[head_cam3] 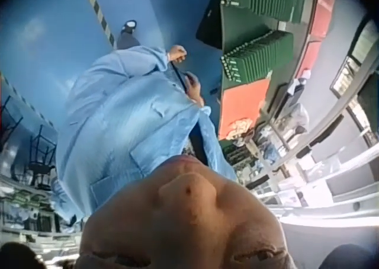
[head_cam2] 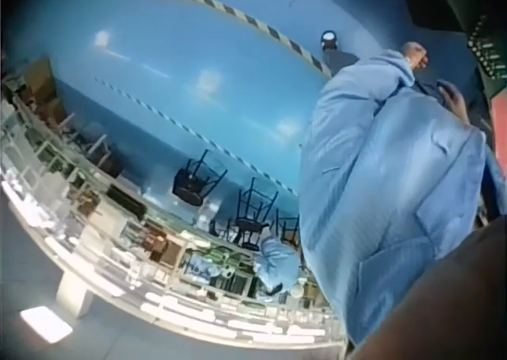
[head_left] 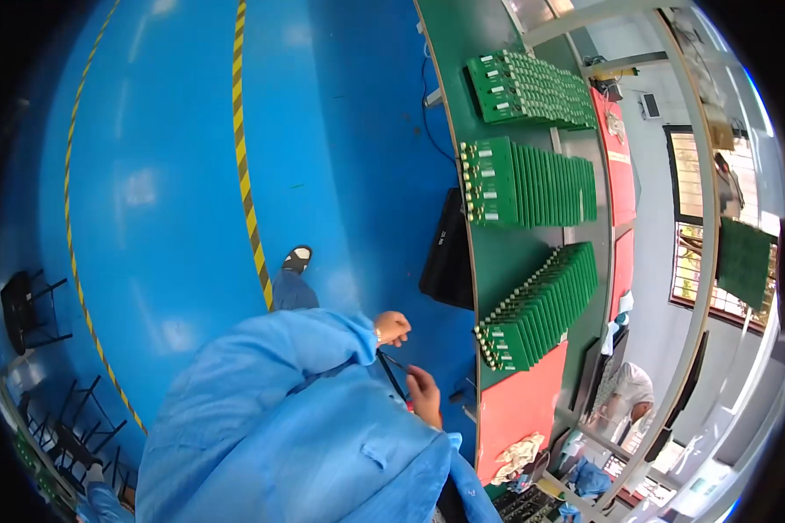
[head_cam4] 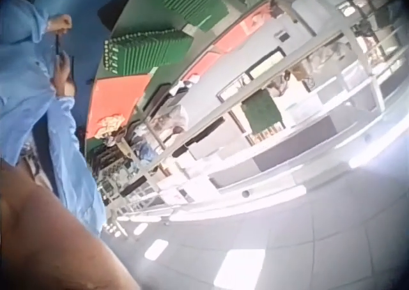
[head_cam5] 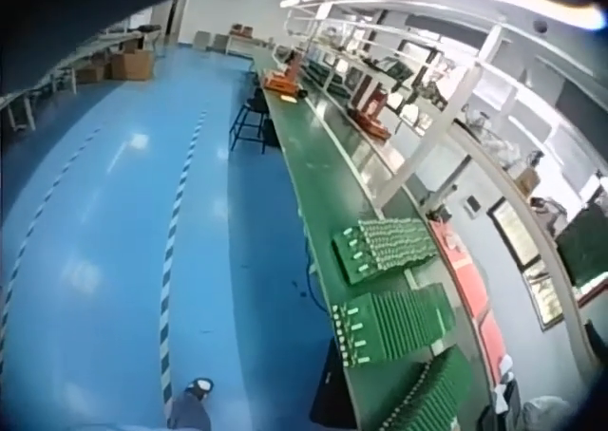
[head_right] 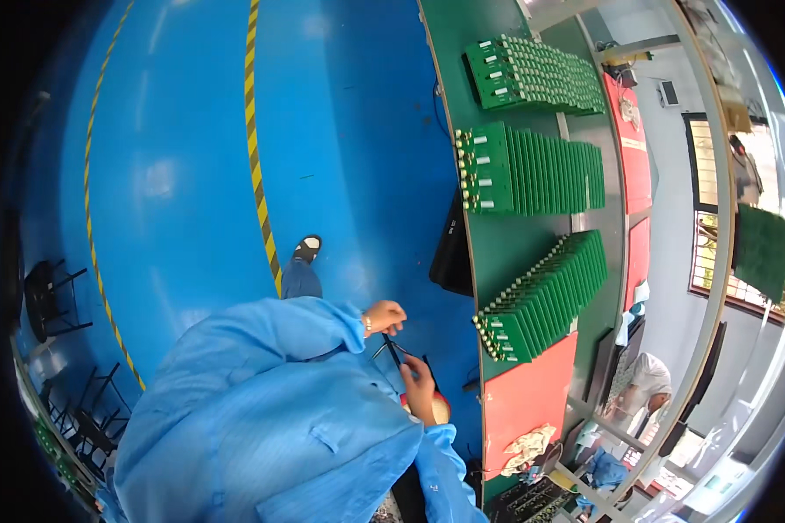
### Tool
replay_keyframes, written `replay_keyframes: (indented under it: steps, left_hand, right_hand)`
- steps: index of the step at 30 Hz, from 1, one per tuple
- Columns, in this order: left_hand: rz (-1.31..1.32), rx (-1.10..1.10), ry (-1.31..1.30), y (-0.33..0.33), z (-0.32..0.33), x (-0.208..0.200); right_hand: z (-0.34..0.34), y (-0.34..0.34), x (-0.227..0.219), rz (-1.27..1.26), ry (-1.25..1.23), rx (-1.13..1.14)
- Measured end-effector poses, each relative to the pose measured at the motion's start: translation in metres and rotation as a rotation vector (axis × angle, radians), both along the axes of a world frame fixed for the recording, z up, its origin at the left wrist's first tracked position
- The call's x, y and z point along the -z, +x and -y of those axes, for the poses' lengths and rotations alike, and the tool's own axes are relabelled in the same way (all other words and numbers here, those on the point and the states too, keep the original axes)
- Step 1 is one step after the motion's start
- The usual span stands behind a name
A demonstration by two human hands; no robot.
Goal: The person applies a substance to printed circuit boards using a dispenser, then organizes the boards on an assembly line.
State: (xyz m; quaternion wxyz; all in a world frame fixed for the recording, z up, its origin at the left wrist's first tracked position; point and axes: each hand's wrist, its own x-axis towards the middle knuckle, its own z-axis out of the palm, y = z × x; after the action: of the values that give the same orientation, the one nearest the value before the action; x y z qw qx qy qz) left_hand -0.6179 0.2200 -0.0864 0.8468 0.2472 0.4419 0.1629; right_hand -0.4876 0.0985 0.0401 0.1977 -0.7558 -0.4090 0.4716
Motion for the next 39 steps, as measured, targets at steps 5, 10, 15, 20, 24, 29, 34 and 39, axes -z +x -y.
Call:
replay_keyframes:
  steps: [5, 10, 15, 20, 24, 29, 34, 39]
  left_hand:
    - [-0.064, -0.108, -0.181, -0.057, -0.034, 0.019]
    - [-0.119, -0.368, -0.036, -0.068, -0.105, 0.012]
    - [-0.197, -0.698, 0.344, -0.065, -0.259, -0.051]
    - [-0.095, -0.738, 0.502, -0.038, -0.411, -0.067]
    - [-0.099, -0.676, 0.525, -0.017, -0.5, -0.092]
    - [-0.081, -0.594, 0.45, -0.007, -0.573, -0.087]
    - [-0.059, -0.454, 0.342, -0.028, -0.6, -0.062]
    - [-0.029, -0.34, 0.195, -0.034, -0.628, -0.067]
  right_hand:
    - [-0.128, -0.054, -0.014, -0.243, -0.064, 0.155]
    - [-0.222, -0.07, -0.054, -0.416, 0.15, 0.467]
    - [-0.299, -0.054, -0.117, -0.499, 0.456, 0.398]
    - [-0.387, 0.0, -0.167, -0.635, 0.655, 0.421]
    - [-0.444, 0.021, -0.189, -0.733, 0.66, 0.464]
    - [-0.507, 0.017, -0.191, -0.844, 0.581, 0.507]
    - [-0.58, 0.02, -0.165, -0.867, 0.456, 0.762]
    - [-0.665, 0.057, -0.104, -0.741, 0.469, 1.133]
